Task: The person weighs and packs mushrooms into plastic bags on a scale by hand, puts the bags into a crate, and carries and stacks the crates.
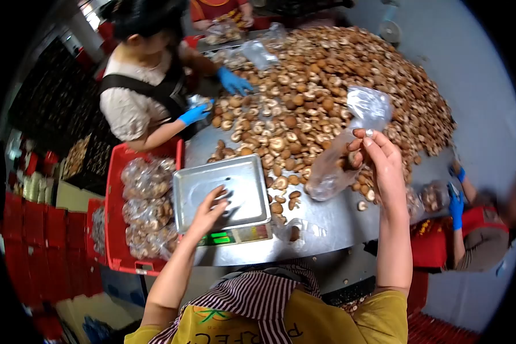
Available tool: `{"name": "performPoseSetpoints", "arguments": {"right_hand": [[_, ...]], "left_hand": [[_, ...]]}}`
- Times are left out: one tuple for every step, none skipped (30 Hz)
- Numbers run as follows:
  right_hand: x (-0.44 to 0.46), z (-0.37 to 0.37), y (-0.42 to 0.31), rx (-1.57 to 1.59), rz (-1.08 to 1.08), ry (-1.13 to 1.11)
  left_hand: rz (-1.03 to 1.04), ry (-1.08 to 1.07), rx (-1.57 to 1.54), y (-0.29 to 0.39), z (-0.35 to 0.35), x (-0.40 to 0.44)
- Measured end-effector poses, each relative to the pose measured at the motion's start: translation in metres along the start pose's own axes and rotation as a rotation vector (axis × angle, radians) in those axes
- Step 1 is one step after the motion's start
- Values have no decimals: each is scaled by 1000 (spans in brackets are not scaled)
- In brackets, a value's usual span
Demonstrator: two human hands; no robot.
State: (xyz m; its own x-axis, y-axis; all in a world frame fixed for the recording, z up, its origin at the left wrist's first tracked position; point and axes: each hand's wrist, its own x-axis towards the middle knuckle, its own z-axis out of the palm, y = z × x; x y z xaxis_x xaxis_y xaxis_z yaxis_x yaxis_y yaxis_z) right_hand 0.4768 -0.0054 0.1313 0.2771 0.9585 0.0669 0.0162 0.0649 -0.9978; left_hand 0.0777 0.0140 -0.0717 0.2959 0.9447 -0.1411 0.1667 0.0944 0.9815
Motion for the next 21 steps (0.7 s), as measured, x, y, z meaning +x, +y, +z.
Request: {"name": "performPoseSetpoints", "arguments": {"right_hand": [[-2, 18, -4, 54, -16, -62], [-3, 34, -9, 109, -7, -152], [-2, 54, -6, 119, 0, -192], [-2, 74, -3, 240, 5, -230], [-2, 91, 1, 361, 12, -264], [2, 105, 11, 422, 31, -332], [1, 121, 17, 424, 103, -316], [3, 133, 32, 420, 143, -326], [5, 145, 48, 414, 184, -332], [4, 156, 61, 358, 222, -348], [1, 168, 80, 386, 243, -375], [-1, 174, 97, 383, 315, -387], [-5, 179, 111, 379, 385, -396], [-8, 181, 120, 339, 392, -395], [-11, 182, 124, 300, 404, -381], [-14, 179, 126, 282, 407, -388], [-16, 176, 126, 264, 411, -392], [-17, 171, 127, 257, 417, -398], [-17, 166, 127, 224, 369, -372], [-16, 159, 127, 192, 320, -346], [-14, 151, 128, 215, 306, -312]], "left_hand": [[54, 5, 12, -6, 4, 3], [43, 25, -95, 9, 8, 3], [67, 84, -113, 22, 9, 4], [100, 153, -119, 29, 7, 3], [136, 221, -124, 33, 2, 2], [184, 283, -35, 32, -7, 1], [232, 341, 54, 31, -16, 1], [242, 385, 77, 27, -24, -1], [233, 411, 75, 22, -32, -3], [203, 459, 149, 16, -39, -4], [170, 505, 222, 7, -46, -6], [176, 531, 227, -12, -50, -5], [167, 547, 223, -20, -55, -10], [140, 545, 248, -28, -61, -14], [113, 541, 270, -29, -64, -17], [113, 571, 256, -31, -65, -21], [104, 578, 249, -33, -67, -25], [116, 550, 259, -29, -71, -29], [129, 520, 268, -25, -73, -33], [159, 556, 292, -21, -74, -36], [153, 560, 288, -11, -76, -40]]}}
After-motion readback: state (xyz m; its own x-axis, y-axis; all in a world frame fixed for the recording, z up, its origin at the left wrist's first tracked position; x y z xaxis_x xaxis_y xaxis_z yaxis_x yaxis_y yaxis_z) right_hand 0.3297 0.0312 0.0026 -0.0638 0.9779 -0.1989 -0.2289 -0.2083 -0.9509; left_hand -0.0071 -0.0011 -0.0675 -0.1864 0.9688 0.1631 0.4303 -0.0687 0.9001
